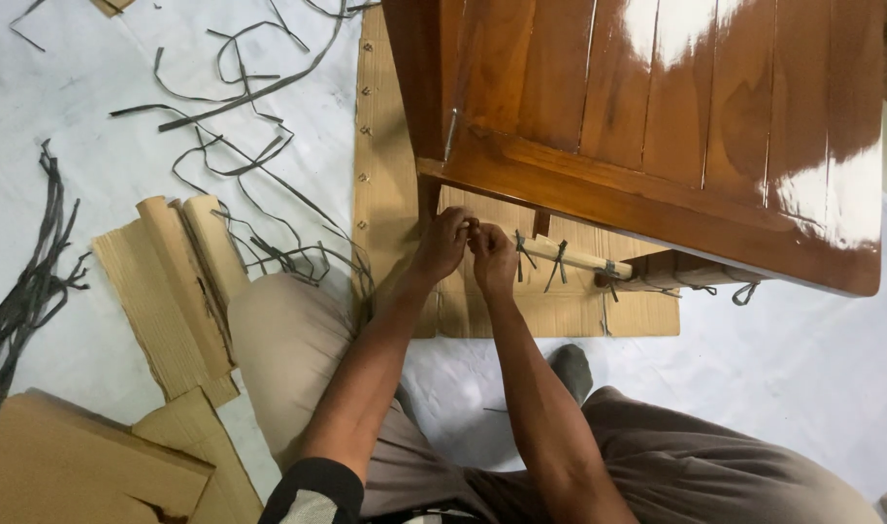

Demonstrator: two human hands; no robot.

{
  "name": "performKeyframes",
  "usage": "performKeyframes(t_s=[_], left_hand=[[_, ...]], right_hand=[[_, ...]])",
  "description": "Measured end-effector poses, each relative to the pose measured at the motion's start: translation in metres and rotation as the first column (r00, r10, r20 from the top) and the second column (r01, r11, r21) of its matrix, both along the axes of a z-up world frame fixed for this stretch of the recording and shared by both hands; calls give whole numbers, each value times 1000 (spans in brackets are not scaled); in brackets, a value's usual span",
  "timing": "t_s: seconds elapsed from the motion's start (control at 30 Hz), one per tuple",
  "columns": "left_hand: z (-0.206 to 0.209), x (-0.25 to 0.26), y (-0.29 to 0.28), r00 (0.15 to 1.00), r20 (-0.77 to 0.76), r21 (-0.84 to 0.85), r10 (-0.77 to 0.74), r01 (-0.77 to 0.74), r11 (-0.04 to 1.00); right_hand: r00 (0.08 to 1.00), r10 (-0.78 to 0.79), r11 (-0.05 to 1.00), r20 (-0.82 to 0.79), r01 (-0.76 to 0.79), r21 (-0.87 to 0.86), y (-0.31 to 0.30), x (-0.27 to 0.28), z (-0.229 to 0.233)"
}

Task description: Wrapping the legs of a wooden chair with protective cardboard strips and securing them with ties.

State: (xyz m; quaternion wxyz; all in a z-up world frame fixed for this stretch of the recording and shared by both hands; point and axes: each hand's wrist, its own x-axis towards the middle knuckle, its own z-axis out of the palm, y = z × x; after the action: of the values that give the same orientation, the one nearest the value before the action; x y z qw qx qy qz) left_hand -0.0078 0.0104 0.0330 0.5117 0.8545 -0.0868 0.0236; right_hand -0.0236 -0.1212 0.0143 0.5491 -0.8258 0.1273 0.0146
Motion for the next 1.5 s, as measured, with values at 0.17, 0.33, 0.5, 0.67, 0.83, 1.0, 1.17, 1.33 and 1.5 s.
performKeyframes(t_s=[0.17,0.33,0.5,0.67,0.83,1.0,1.17,1.33,1.5], left_hand=[[-17,2,0,999,-44,6,8,-8,1000],[-39,4,-1,997,-70,58,33,-29,998],[-38,3,-1,996,-76,59,41,-37,998],[-29,1,-2,998,-48,28,39,-38,999],[-38,2,-1,999,-25,-11,47,-47,999],[-41,4,1,997,-79,3,6,-5,1000],[-35,3,2,998,-62,40,-2,5,999],[-33,3,0,995,-99,32,6,-3,999],[-48,7,0,999,-48,26,9,-8,1000]], right_hand=[[999,-7,997,41,11,-79,0,-1,8],[997,-46,989,66,55,-138,2,-1,23],[992,-70,977,106,89,-192,2,-1,23],[997,1,962,72,19,-272,0,3,19],[993,66,924,97,-24,-382,5,5,25],[964,116,900,241,1,-437,5,-1,15],[972,77,936,221,5,-351,4,-1,4],[993,71,955,93,-41,-294,2,5,3],[977,131,950,-166,-172,-262,-7,14,1]])
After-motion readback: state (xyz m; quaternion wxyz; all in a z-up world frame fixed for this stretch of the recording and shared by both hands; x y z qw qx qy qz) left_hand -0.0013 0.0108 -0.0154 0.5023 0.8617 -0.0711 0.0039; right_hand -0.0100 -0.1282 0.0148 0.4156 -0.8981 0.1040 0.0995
